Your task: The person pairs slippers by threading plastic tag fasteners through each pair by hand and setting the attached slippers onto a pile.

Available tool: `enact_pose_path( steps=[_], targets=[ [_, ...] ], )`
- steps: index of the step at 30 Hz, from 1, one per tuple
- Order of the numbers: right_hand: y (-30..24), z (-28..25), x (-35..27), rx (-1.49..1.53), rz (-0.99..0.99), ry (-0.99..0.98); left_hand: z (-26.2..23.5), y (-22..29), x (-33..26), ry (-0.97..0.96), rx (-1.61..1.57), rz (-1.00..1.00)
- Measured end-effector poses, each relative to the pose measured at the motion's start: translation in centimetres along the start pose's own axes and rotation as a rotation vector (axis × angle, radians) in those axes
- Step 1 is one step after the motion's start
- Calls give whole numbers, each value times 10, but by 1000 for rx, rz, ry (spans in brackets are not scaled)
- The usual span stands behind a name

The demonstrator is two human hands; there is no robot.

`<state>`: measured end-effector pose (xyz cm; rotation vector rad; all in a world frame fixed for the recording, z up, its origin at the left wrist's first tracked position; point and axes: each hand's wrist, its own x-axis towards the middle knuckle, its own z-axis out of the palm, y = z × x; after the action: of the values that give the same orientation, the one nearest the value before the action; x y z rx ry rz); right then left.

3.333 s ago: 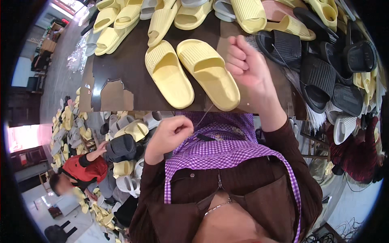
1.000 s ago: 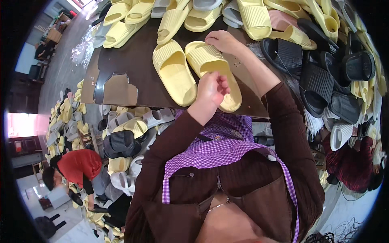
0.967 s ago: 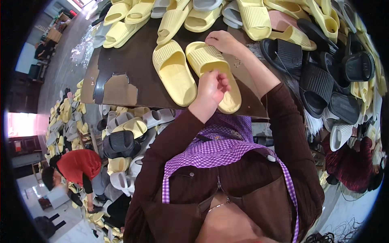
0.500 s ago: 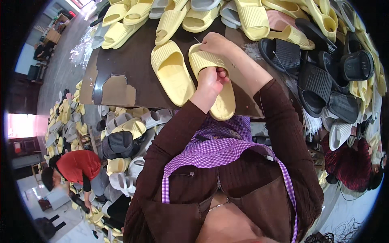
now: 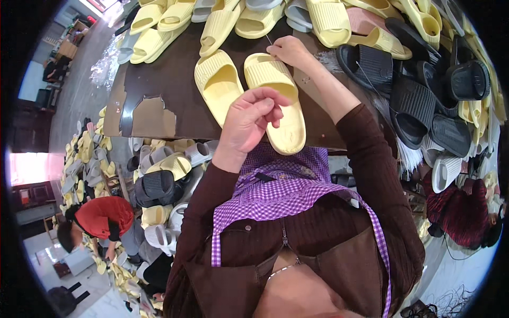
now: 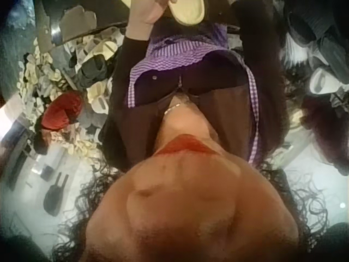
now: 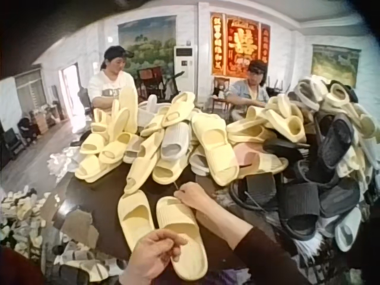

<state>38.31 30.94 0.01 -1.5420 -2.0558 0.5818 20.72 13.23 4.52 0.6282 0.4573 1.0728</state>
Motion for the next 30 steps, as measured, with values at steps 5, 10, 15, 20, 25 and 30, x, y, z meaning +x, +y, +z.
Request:
enact_pose_path(
  steps=[5, 10, 15, 20, 25, 30],
  targets=[
    [0, -2, -3, 62, 25, -14, -3, 4, 5, 26, 105, 126],
    [-2, -4, -7, 88, -2, 10, -32, -9, 3, 241, -55, 156],
    [-23, -8, -12, 157, 54, 16, -49, -24, -6, 442, -295, 11],
    [-34, -2, -2, 119, -13, 8, -41, -26, -24, 444, -459, -126],
    [-36, 13, 15, 179, -119, -57, -40, -12, -34, 481, -549, -165],
    [-49, 32, 38, 414, -266, -200, -59, 7, -22, 519, -496, -217]
  ],
)
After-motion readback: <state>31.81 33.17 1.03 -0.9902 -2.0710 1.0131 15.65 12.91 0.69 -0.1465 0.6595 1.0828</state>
